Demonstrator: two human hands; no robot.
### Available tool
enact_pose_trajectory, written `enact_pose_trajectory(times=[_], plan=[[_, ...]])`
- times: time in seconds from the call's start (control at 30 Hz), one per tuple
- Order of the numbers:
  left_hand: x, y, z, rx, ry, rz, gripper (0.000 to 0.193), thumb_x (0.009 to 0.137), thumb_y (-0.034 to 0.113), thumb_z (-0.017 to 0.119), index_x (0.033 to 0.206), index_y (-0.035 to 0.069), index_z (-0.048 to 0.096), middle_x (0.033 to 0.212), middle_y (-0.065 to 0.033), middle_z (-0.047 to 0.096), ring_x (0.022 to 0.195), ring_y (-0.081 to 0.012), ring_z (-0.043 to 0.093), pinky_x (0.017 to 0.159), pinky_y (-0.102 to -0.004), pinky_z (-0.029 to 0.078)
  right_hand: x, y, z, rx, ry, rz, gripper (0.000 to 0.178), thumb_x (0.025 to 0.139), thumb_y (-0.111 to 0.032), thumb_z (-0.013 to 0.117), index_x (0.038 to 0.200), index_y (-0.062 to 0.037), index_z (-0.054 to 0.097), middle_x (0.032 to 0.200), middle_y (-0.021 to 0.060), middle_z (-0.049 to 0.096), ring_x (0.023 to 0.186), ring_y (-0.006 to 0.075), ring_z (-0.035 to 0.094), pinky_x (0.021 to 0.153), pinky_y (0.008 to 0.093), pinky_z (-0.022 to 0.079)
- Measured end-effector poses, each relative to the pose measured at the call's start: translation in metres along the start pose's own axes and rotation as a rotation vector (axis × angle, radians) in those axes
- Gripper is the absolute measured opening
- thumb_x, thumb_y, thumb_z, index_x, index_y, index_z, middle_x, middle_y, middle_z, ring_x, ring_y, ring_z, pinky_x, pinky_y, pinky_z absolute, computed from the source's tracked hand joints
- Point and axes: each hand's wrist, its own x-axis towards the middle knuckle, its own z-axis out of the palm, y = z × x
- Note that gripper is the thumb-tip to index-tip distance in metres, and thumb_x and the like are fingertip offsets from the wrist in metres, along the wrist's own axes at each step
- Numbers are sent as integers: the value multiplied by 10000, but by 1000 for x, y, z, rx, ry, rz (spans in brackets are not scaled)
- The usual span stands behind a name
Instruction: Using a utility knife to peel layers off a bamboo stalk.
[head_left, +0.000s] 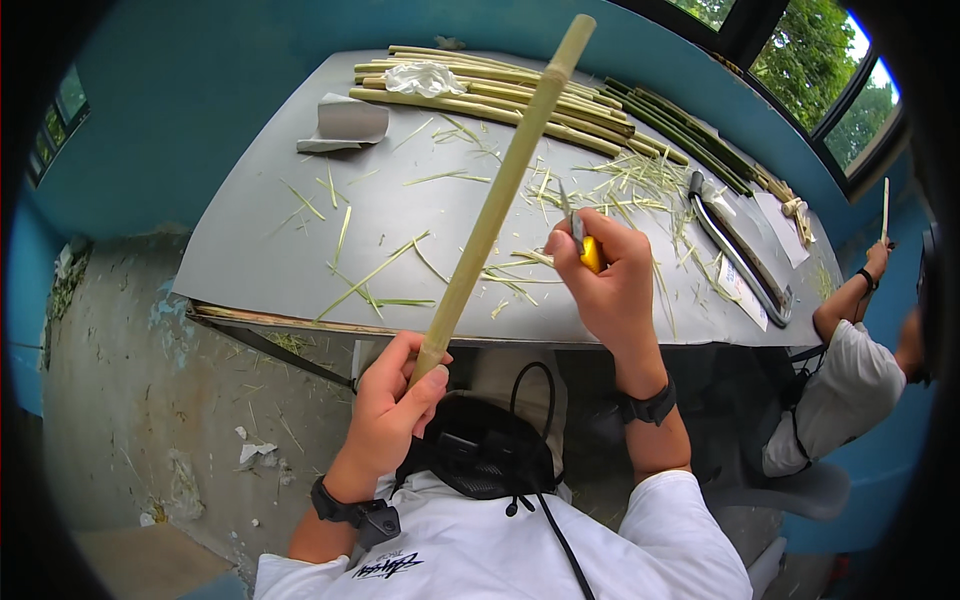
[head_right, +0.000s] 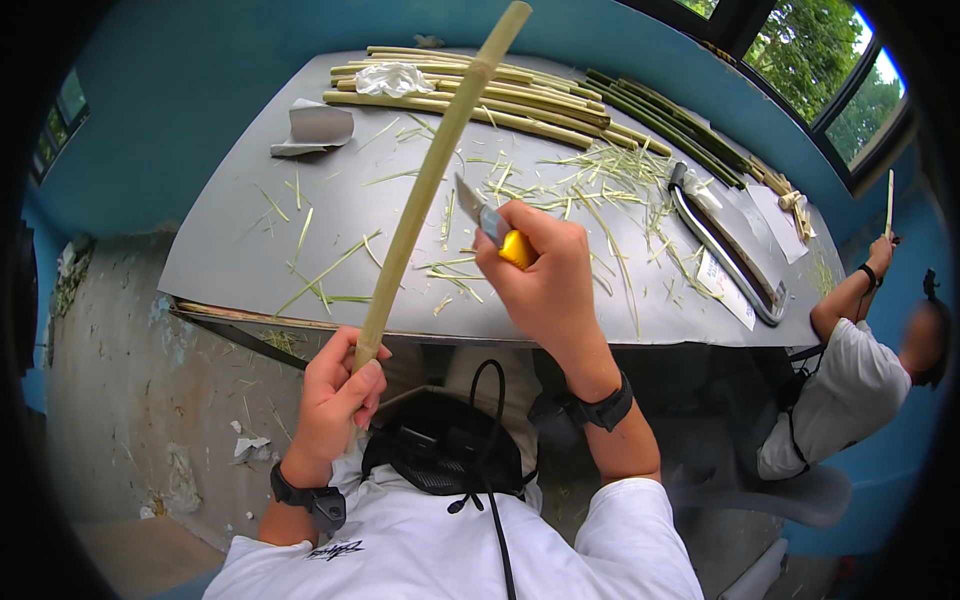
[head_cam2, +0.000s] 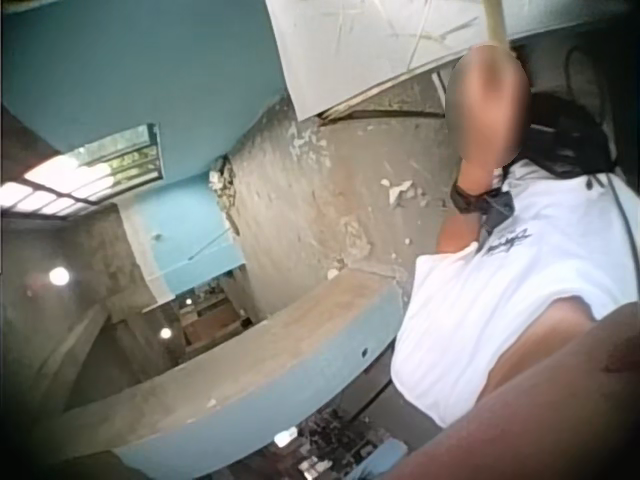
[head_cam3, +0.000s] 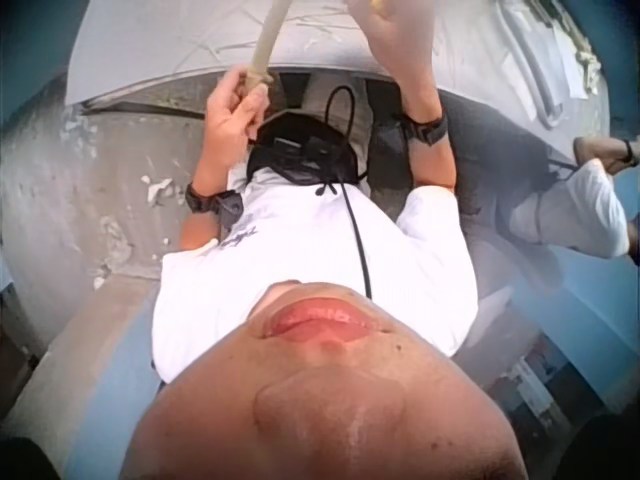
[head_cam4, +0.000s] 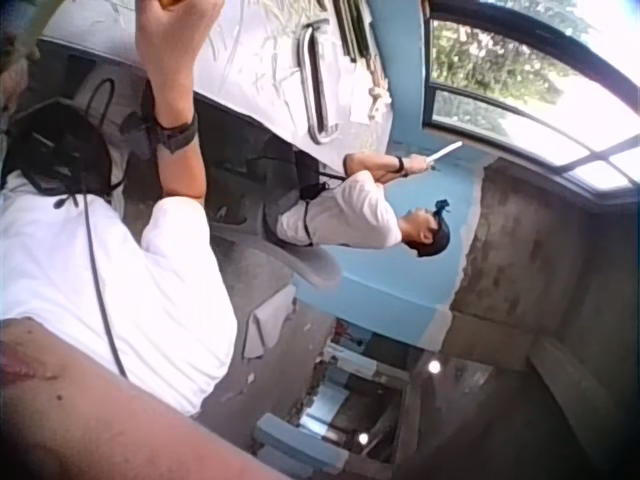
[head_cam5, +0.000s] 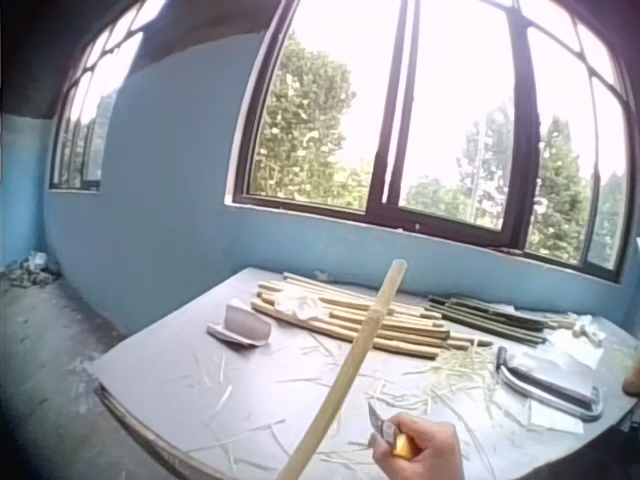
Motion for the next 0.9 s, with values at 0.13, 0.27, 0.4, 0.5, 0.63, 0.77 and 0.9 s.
enact_pose_trajectory(times=[0.13,0.27,0.4,0.5,0.63,0.77,0.9], plan=[[1,3,-6,-226,-87,-48,247,1040,198,526,1192,4,509,739,-7,492,533,-44,427,477,-193,356,-4,10,-6,-208,-20,44,144,854,-80,738,800,1,632,578,91,526,493,215,467,508,313,379],[6,3,7,-268,-106,17,303,1047,241,480,1203,-18,489,744,-53,506,491,-68,442,451,-220,412,-6,10,2,-278,60,-24,134,834,-45,754,909,-36,643,640,111,585,528,287,526,519,343,400],[9,2,17,-269,-54,42,267,1043,172,560,1248,31,464,779,-64,529,498,-82,471,451,-233,441,-11,19,3,-355,-6,-6,280,810,-19,752,1069,-66,655,721,101,649,569,296,594,541,356,440],[13,10,25,-302,-51,23,287,1045,152,589,1238,55,401,797,-65,568,526,-75,512,459,-244,490,-9,17,7,-231,50,-55,239,821,-65,770,1034,-56,663,708,81,650,554,261,587,545,331,447],[20,15,28,-309,-50,20,302,1050,163,584,1243,64,375,783,-57,563,526,-77,509,467,-243,492,-13,3,1,-205,-162,-60,224,831,-161,773,985,-48,656,701,67,646,561,218,602,549,312,453],[28,17,31,-307,-59,59,298,1062,181,561,1269,101,361,794,-37,532,568,-71,489,490,-224,429,-11,1,-4,-72,-299,-225,241,854,-253,717,923,-40,629,719,82,654,596,248,630,572,325,474],[30,30,29,-310,-88,2,364,1037,172,623,1280,78,369,833,-3,566,628,-33,488,546,-211,399,-9,4,-3,18,-370,-324,207,847,-224,698,917,-41,629,732,79,663,624,277,647,583,344,486]])
